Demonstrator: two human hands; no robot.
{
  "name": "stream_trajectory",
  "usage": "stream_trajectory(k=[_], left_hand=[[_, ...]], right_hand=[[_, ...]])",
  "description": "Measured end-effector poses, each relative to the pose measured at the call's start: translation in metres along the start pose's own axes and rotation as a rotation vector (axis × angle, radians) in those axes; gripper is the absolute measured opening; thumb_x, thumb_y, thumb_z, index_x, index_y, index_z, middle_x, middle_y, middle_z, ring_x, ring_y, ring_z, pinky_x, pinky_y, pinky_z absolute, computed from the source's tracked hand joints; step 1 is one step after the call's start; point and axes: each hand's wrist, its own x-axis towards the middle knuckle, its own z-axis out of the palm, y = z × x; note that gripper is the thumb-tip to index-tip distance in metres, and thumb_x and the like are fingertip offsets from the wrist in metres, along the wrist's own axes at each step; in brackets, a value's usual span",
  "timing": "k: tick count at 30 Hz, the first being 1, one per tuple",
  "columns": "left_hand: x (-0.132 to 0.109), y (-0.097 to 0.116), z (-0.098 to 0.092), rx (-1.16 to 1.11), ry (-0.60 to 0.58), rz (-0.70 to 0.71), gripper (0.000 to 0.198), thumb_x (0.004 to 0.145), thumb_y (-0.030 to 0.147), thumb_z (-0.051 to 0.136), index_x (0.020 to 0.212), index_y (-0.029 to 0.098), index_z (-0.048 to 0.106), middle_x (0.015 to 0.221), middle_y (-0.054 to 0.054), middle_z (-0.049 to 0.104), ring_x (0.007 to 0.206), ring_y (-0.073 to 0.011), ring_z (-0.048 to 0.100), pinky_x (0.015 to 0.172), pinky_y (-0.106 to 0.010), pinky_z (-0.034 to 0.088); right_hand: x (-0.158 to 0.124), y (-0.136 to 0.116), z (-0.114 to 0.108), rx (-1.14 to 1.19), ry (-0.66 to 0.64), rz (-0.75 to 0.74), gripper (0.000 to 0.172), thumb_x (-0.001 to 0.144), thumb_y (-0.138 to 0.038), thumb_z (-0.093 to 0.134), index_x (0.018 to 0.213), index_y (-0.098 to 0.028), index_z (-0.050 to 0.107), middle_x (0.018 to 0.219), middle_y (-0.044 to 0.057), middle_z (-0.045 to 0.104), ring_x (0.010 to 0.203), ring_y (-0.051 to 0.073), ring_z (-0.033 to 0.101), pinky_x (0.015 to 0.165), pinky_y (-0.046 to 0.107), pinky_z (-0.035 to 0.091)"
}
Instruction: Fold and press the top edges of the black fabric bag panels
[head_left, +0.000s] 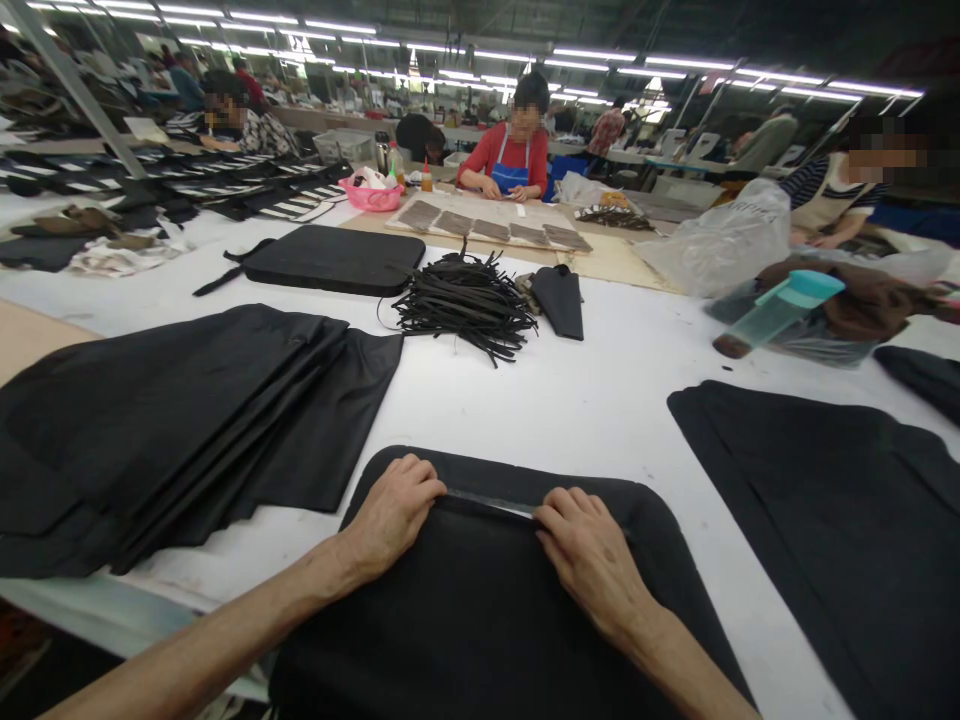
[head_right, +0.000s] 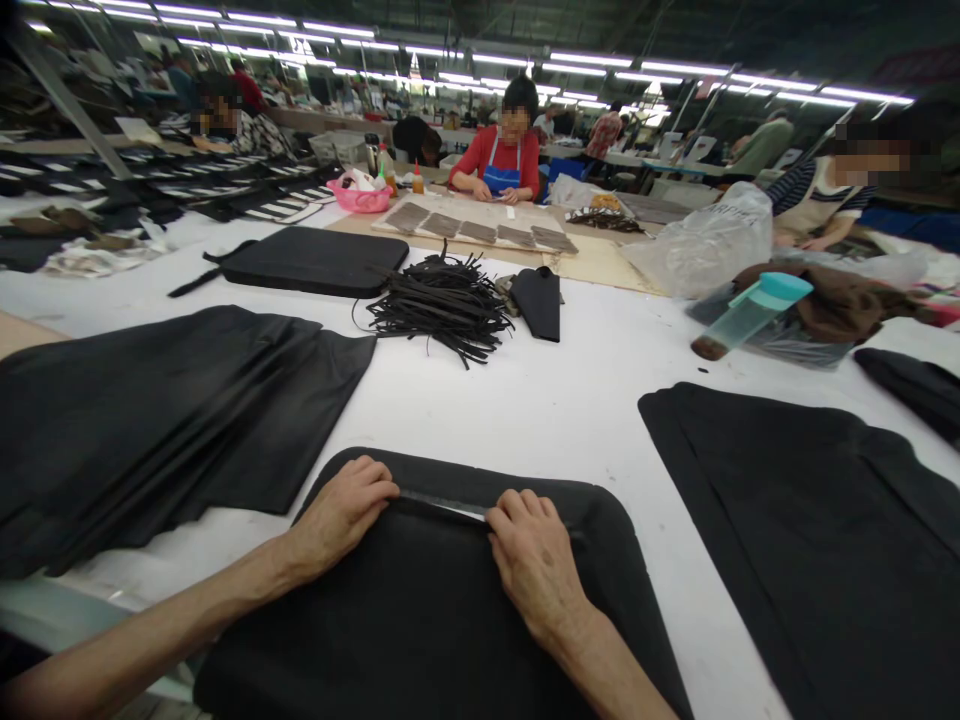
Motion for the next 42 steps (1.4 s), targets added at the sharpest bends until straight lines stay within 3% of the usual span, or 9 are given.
stream_trajectory(k=[7, 13, 20, 35, 42], left_hand=[[0.002, 0.014, 0.003, -0.041, 0.128, -0.018, 0.029, 0.08, 0.002, 0.041, 0.102, 0.017, 0.052, 0.109, -0.007, 0.049, 0.099, -0.0209, 0.044, 0.086, -0.036, 0.038], [0.014, 0.024, 0.012, 0.057, -0.051, 0.109, 0.024, 0.085, 0.006, 0.042, 0.101, 0.019, 0.055, 0.092, -0.003, 0.056, 0.085, -0.0192, 0.047, 0.078, -0.034, 0.04], [0.016, 0.025, 0.02, 0.144, -0.019, 0.066, 0.019, 0.088, 0.009, 0.041, 0.085, 0.018, 0.057, 0.093, -0.003, 0.052, 0.081, -0.0175, 0.044, 0.075, -0.032, 0.039], [0.018, 0.018, 0.013, 0.161, -0.175, 0.203, 0.015, 0.087, 0.009, 0.043, 0.089, 0.017, 0.055, 0.09, -0.003, 0.053, 0.08, -0.0179, 0.044, 0.073, -0.03, 0.04], [0.016, 0.025, 0.011, 0.182, -0.215, 0.273, 0.017, 0.08, 0.005, 0.048, 0.093, 0.016, 0.052, 0.093, -0.004, 0.052, 0.084, -0.0195, 0.045, 0.078, -0.032, 0.041]], right_hand=[[0.026, -0.027, 0.013, 0.107, -0.016, -0.025, 0.012, 0.088, -0.012, 0.047, 0.088, -0.02, 0.057, 0.083, 0.002, 0.053, 0.079, 0.019, 0.046, 0.071, 0.033, 0.034], [0.025, -0.023, 0.021, 0.096, 0.031, -0.053, 0.016, 0.088, -0.011, 0.045, 0.093, -0.02, 0.058, 0.083, 0.003, 0.053, 0.079, 0.019, 0.046, 0.07, 0.032, 0.035], [0.023, -0.021, 0.024, 0.049, 0.119, -0.076, 0.015, 0.089, -0.015, 0.047, 0.094, -0.02, 0.06, 0.084, 0.003, 0.054, 0.077, 0.019, 0.045, 0.069, 0.032, 0.035], [0.019, -0.017, 0.026, -0.006, 0.11, -0.144, 0.011, 0.087, -0.013, 0.049, 0.088, -0.019, 0.059, 0.082, 0.003, 0.053, 0.075, 0.019, 0.043, 0.067, 0.032, 0.034], [0.019, -0.019, 0.027, 0.007, 0.094, -0.153, 0.011, 0.087, -0.013, 0.049, 0.09, -0.019, 0.058, 0.084, 0.003, 0.053, 0.077, 0.019, 0.044, 0.069, 0.032, 0.035]])
